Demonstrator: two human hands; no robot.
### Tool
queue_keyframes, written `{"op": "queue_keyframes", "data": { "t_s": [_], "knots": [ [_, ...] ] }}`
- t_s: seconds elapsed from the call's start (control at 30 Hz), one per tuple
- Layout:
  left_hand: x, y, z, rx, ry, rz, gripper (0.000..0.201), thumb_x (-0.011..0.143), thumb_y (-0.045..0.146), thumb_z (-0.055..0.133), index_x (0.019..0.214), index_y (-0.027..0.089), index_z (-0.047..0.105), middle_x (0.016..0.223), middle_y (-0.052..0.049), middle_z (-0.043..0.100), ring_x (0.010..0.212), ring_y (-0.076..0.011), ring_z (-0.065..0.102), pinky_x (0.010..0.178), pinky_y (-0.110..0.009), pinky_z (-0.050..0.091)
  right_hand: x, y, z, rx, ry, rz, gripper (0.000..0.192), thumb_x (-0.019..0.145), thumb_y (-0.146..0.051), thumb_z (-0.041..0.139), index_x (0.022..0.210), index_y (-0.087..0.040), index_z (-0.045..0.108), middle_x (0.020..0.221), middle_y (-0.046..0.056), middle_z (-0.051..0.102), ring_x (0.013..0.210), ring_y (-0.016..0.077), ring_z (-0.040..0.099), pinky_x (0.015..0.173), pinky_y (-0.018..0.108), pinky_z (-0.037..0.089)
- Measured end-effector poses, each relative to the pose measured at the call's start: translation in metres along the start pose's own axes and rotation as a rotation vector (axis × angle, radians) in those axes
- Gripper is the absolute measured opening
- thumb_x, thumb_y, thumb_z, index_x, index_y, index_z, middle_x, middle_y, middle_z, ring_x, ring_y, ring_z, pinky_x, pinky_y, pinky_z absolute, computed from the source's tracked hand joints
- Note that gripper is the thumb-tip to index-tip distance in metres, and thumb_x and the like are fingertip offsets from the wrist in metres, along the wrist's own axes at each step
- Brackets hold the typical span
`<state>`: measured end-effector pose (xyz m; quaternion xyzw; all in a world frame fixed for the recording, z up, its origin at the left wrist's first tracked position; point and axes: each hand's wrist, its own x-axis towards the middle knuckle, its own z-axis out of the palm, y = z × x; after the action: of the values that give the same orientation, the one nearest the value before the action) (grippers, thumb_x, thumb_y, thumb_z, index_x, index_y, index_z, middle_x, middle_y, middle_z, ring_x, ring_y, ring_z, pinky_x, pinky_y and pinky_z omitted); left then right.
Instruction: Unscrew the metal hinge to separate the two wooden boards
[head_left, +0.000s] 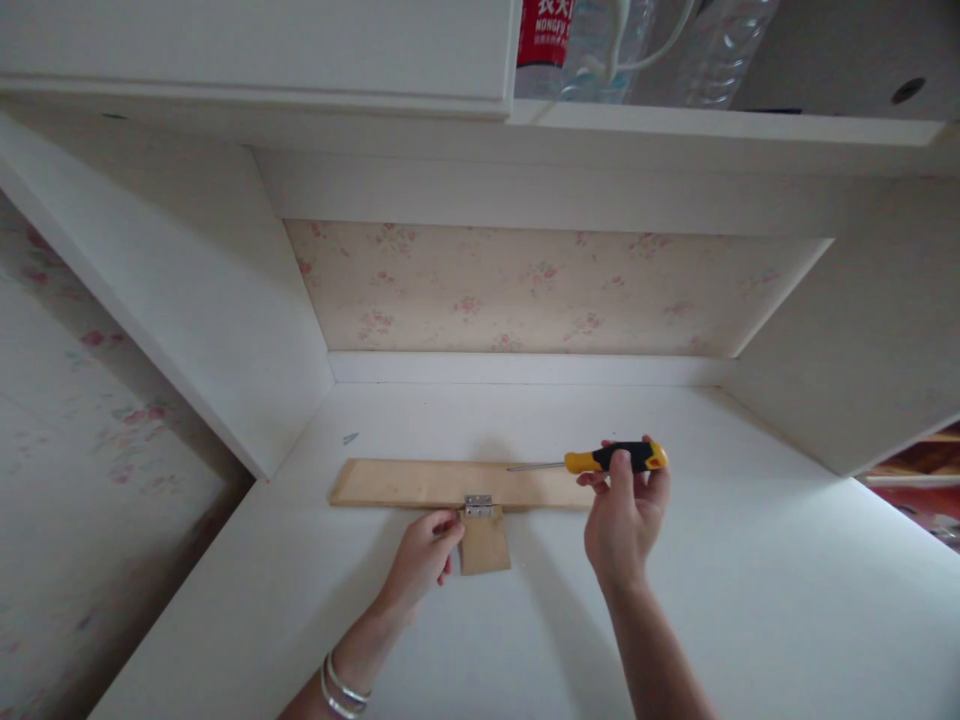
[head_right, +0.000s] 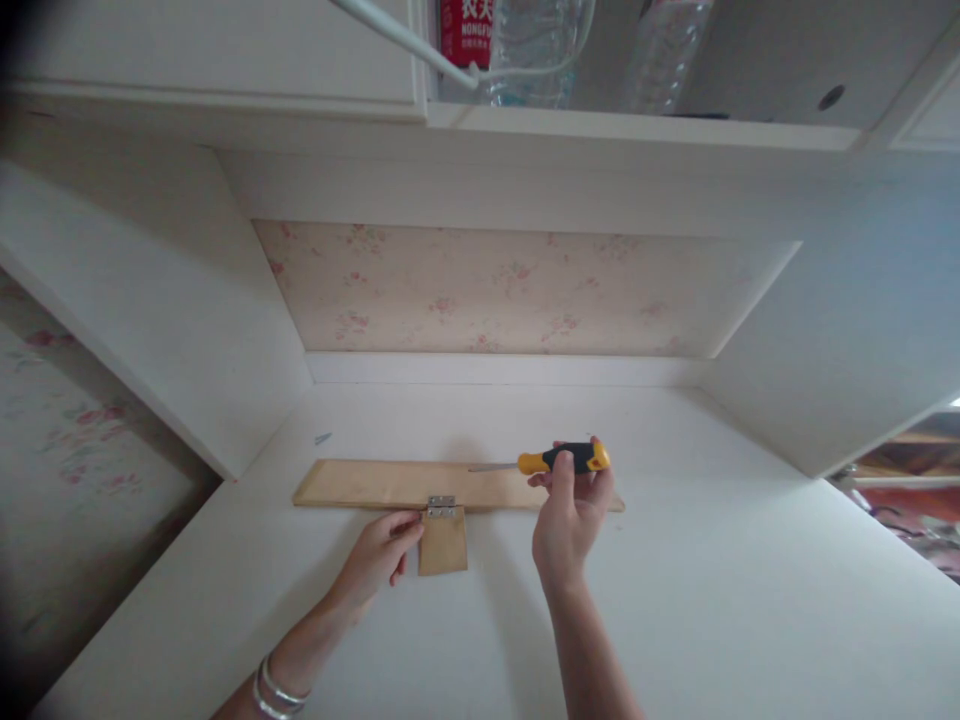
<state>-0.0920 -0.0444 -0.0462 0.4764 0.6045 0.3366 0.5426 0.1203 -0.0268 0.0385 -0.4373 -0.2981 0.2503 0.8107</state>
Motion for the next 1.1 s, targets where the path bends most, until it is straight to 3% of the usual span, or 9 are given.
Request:
{"op": "queue_keyframes", "data": {
  "t_s": [0.17, 0.4, 0.53, 0.73, 1.1],
  "knots": [
    [0.003, 0.000, 0.004, 0.053, -0.027, -0.024, 0.031, 0.073, 0.044, 0.056, 0.091, 0.018, 0.059, 0.070, 0.002, 0.055, 0.039, -0.0056, 0.039, 0.033, -0.020, 0.024, -0.012, 0.017, 0.013, -0.045, -0.182, 0.031, 0.052, 0.083, -0.041, 0.057, 0.130, -0.025, 0.041, 0.097, 0.004, 0.057, 0.057, 0.0068, 0.049, 0.049, 0.022, 0.048],
    [0.006, 0.000, 0.013, 0.076, 0.044, 0.050, 0.040, 0.082, 0.053, 0.044, 0.093, 0.017, 0.057, 0.056, 0.004, 0.050, 0.036, -0.0071, 0.039, 0.035, -0.019, 0.026, -0.026, 0.047, 0.000, -0.037, -0.052, 0.022, 0.050, 0.085, -0.041, 0.055, 0.130, -0.026, 0.041, 0.095, 0.003, 0.056, 0.058, 0.0075, 0.050, 0.044, 0.020, 0.046],
    [0.004, 0.002, 0.016, 0.072, 0.030, 0.017, 0.045, 0.083, 0.056, 0.042, 0.098, 0.016, 0.055, 0.053, 0.006, 0.047, 0.033, -0.0069, 0.036, 0.031, -0.019, 0.021, -0.027, 0.047, -0.003, -0.013, -0.079, -0.018, 0.051, 0.085, -0.039, 0.056, 0.131, -0.026, 0.040, 0.095, 0.003, 0.055, 0.055, 0.0070, 0.049, 0.043, 0.021, 0.045],
    [0.008, 0.006, 0.019, 0.072, 0.076, -0.001, 0.035, 0.080, 0.047, 0.047, 0.087, 0.014, 0.057, 0.061, 0.004, 0.051, 0.037, -0.0070, 0.042, 0.031, -0.019, 0.024, -0.029, 0.040, -0.007, -0.027, -0.101, -0.060, 0.050, 0.086, -0.036, 0.055, 0.133, -0.026, 0.040, 0.096, 0.004, 0.054, 0.055, 0.0072, 0.050, 0.043, 0.021, 0.045],
    [0.007, 0.004, 0.018, 0.094, 0.105, -0.017, 0.032, 0.080, 0.046, 0.047, 0.084, 0.016, 0.057, 0.051, 0.005, 0.046, 0.037, -0.0089, 0.043, 0.031, -0.018, 0.024, -0.033, 0.039, -0.010, 0.013, -0.175, -0.093, 0.049, 0.087, -0.031, 0.054, 0.133, -0.025, 0.039, 0.099, 0.006, 0.054, 0.056, 0.0073, 0.049, 0.044, 0.021, 0.044]
  ]
}}
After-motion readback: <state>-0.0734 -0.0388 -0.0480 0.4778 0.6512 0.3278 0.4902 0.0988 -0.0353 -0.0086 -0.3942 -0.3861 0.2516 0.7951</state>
